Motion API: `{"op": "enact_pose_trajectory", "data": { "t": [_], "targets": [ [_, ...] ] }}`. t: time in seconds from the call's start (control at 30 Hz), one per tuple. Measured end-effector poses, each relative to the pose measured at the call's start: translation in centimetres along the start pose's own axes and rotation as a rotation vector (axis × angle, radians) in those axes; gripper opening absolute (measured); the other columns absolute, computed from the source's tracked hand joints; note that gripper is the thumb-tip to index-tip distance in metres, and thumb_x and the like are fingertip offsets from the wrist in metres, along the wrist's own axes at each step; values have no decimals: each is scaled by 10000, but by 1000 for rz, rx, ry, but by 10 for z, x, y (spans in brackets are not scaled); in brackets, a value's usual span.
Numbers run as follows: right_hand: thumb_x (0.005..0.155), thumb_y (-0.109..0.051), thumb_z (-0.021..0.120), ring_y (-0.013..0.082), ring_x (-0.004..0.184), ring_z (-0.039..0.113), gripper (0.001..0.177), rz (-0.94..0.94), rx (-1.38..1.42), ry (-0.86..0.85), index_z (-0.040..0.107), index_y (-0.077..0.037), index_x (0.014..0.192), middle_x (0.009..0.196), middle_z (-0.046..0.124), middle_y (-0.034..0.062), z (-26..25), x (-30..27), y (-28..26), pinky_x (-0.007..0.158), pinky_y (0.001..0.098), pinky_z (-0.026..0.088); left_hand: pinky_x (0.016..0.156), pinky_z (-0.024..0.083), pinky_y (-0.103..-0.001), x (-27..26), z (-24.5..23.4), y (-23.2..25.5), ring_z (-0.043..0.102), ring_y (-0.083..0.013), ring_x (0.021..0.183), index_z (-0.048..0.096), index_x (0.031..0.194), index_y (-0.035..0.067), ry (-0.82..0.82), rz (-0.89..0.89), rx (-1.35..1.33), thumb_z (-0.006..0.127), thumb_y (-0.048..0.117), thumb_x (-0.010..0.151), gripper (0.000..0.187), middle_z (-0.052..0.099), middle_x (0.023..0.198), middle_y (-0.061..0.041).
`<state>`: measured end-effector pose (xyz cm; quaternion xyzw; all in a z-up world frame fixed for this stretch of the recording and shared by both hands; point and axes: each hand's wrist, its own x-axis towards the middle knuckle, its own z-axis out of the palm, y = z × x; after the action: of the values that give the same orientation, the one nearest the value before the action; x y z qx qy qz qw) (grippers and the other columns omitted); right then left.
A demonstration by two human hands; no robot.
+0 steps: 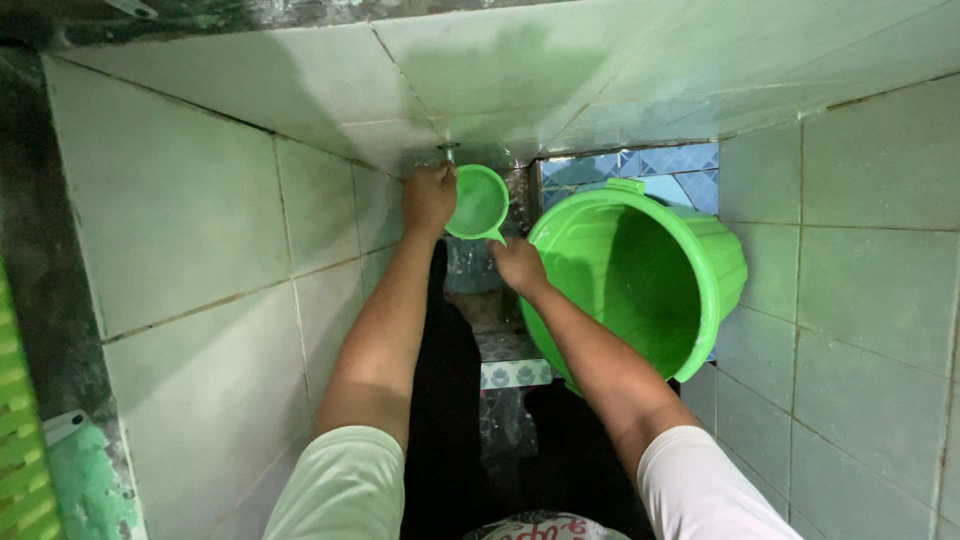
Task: The person washes a green bucket and a green scoop by hand using soap and water in a bathroom area.
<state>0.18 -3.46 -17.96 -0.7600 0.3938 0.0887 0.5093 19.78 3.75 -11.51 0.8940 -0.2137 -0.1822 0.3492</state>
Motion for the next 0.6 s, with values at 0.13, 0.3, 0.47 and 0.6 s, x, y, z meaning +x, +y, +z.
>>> {"op": "enact_pose_trajectory", "data": {
  "t": [0.13, 0.3, 0.47, 0.6],
  "targets": [
    [937, -477, 574, 465, 854, 695, 481, -10, 58, 42, 739, -25, 919, 852, 717, 262, 3, -3, -1, 750, 538, 525, 681, 541, -495, -1, 1, -1, 712, -414, 787, 767, 1027, 19, 66, 53, -56, 608, 229, 926, 282, 714, 919, -242],
    [967, -580, 600, 476, 840, 699, 652, 31, -98, 49, 729, 40, 814, 805, 684, 310, -1, -4, -5, 744, 548, 536, 772, 553, -513, 1, 1, -4, 699, -438, 845, 777, 953, 9, 45, 129, 52, 620, 261, 987, 298, 707, 892, -255],
    [958, -556, 597, 509, 832, 665, 583, -85, -91, 89, 731, 10, 922, 821, 679, 317, -1, -5, -10, 738, 572, 522, 715, 547, -512, -5, -3, 5, 687, -454, 811, 776, 954, 17, 57, 47, -10, 635, 271, 948, 290, 704, 867, -248],
    [967, -539, 599, 505, 843, 668, 570, -125, -56, 83, 730, 12, 905, 856, 685, 316, 2, -2, -2, 749, 563, 527, 727, 558, -511, -4, 0, 6, 702, -443, 817, 778, 948, 36, 59, -15, -11, 646, 281, 938, 279, 697, 859, -251]
  ]
}}
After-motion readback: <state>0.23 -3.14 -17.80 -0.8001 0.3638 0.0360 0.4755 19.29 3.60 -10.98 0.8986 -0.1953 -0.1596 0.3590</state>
